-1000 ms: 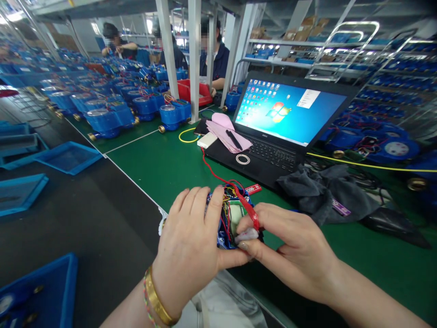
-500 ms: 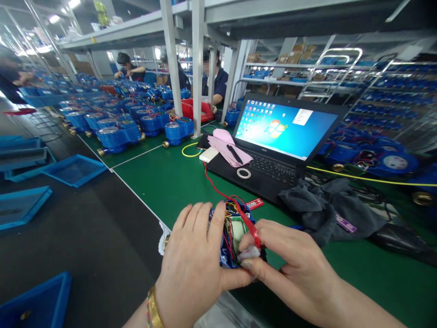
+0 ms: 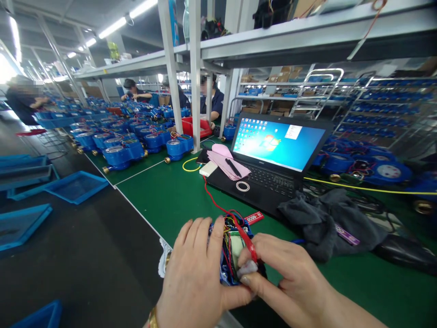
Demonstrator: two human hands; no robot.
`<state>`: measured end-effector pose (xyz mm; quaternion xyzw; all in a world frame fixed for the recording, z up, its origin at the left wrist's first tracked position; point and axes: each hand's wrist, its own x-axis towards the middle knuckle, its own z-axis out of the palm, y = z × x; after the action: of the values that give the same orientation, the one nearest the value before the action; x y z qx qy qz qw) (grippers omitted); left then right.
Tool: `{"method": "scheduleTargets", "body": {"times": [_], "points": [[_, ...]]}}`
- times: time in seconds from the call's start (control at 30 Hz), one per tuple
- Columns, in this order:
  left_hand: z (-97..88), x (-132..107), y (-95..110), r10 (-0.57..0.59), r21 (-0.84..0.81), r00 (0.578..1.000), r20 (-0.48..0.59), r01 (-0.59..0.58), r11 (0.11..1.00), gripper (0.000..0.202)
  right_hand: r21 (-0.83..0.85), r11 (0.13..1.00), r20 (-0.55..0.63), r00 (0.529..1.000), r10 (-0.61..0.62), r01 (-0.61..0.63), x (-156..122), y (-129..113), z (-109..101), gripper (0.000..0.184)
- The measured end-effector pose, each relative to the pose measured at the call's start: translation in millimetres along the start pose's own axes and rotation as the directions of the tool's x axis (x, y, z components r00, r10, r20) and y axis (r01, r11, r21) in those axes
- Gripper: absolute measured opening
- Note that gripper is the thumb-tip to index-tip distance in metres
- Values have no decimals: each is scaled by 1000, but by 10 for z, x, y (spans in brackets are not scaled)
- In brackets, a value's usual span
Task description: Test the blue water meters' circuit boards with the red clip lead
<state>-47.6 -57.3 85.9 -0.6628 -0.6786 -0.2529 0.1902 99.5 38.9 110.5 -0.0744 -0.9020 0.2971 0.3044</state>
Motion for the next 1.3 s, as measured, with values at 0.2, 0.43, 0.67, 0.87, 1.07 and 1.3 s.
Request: {"method": "scheduleTargets", "body": {"times": [0.2,0.43,0.67,0.87,1.07,1.3], "points": [[37,-56,-61,35,59,999,15,-36,998,88,-31,1000,4,1000,1,-1,1,3,15,10],[100,-56,-118,96,134,994,-57,-87,987,86,-60,997,91,994,53,-48,-68,122,58,5],[156,-83,-225,123,197,992,-5,-119,973,87,-9,996,96,991,90,-90,-44,121,79,9],[196,-114,-291,131,214,990,54,-140,967,92,10,999,79,995,52,-53,-11,154,103,10],[231,-116,-359,166,248,984,65,-177,952,80,5,999,86,996,34,-34,1,184,112,12],[227,-116,-404,186,335,979,81,-203,920,52,-8,999,95,994,50,-50,9,142,85,12]]}}
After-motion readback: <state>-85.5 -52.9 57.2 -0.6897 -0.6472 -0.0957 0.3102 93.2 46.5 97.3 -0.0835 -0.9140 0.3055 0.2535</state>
